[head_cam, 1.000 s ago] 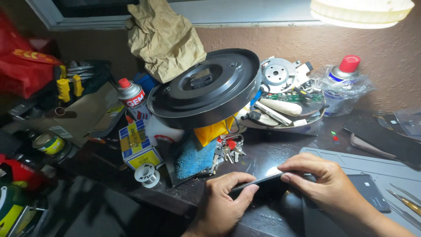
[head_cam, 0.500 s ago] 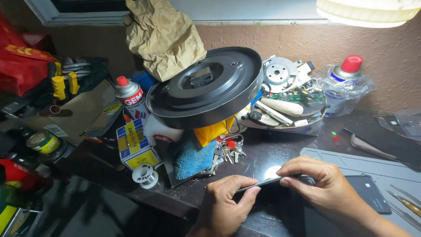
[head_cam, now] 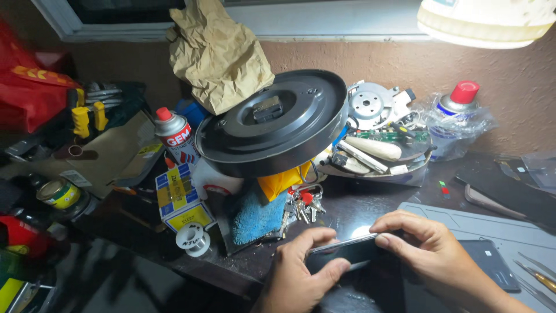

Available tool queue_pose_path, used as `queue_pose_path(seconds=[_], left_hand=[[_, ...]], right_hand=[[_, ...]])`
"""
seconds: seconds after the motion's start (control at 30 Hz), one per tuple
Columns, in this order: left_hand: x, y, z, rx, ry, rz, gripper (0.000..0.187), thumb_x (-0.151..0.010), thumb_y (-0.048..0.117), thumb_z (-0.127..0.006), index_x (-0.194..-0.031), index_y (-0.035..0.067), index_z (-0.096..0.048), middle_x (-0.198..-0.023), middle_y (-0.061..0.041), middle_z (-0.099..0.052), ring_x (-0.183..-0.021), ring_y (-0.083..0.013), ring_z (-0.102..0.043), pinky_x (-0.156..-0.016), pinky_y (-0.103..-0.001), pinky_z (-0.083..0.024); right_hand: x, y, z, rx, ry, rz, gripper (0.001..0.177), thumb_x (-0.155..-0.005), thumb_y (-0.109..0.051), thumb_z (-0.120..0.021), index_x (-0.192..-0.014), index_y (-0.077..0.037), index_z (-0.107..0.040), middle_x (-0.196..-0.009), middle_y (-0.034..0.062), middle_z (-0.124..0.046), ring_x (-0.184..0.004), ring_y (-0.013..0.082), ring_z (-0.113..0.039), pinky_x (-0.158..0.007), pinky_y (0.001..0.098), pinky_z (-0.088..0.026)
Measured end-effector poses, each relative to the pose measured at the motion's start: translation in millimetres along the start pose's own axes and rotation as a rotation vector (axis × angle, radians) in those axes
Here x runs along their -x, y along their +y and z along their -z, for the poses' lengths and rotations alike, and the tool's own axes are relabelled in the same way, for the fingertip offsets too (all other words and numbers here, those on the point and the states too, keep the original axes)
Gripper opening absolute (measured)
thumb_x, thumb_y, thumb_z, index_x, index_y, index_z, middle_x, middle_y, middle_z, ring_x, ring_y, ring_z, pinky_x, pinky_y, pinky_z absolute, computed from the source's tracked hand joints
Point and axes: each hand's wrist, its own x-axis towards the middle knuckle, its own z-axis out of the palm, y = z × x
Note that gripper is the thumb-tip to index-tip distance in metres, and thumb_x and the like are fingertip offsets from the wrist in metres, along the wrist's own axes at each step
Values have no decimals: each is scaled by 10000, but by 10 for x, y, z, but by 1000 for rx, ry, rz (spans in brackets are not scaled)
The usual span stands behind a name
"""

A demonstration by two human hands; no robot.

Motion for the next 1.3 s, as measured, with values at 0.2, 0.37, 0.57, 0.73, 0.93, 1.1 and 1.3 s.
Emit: queue_pose_path(seconds=[0.2,0.37,0.57,0.73,0.93,1.1,1.3], left_hand=[[56,227,199,486,-611,344,603,-923,312,-799,-1446,37,-682,-1192,-98,-824,-946,-109,-775,-892,-212,-661],[48,453,313,676,-695,465,532,-1092,373,-540,-1469,36,-702,-1284,-110,-791,-1119,-132,-748,-979,-215,-531],[38,39,-255,893,-224,507,500,-1088,228,-529,-1374,-107,-765,-954,-289,-820,-755,-297,-784,-682,-333,-647],[-16,292,-416,1145,301,650,469,-978,107,-625,-1256,-202,-841,-990,-430,-834,-888,-433,-813,-668,-400,-592],[-54,72,-489,1283,-119,272,557,-961,33,-557,-1474,-153,-671,-1321,-360,-763,-1215,-403,-760,-1057,-442,-612],[-86,-96,-541,1199,-203,117,557,-992,73,-579,-1528,-74,-620,-1438,-299,-731,-1337,-348,-728,-1152,-410,-585],[-105,-147,-553,1118,-227,76,560,-1004,109,-597,-1539,-56,-605,-1451,-267,-727,-1365,-305,-719,-1158,-366,-574]], right_hand=[[-355,59,185,-130,-209,-117,194,-906,-83,-872,-1056,31,-917,-1003,99,-823,-910,179,-731,-835,328,-556],[-572,-175,97,49,-395,-45,212,-888,-203,-875,-1026,-60,-952,-996,48,-919,-988,144,-805,-938,302,-598],[-571,-390,-286,-51,-52,-245,636,-855,-92,-867,-1476,-187,-764,-1249,90,-824,-1160,135,-742,-1010,297,-555],[-397,-277,-482,-118,136,-402,637,-925,-39,-775,-1541,-172,-677,-1318,138,-819,-1203,188,-749,-1035,335,-579],[-338,-134,-493,-31,-16,-366,786,-841,-56,-873,-1571,-283,-691,-1393,43,-880,-943,166,-822,-852,317,-650],[-356,-39,-469,27,-51,-381,820,-831,-182,-885,-1595,-382,-669,-1512,57,-789,-1068,111,-809,-1013,285,-589],[-372,-18,-463,-139,-58,-383,838,-834,-43,-871,-1604,-316,-683,-1507,115,-796,-1128,156,-839,-1016,313,-589]])
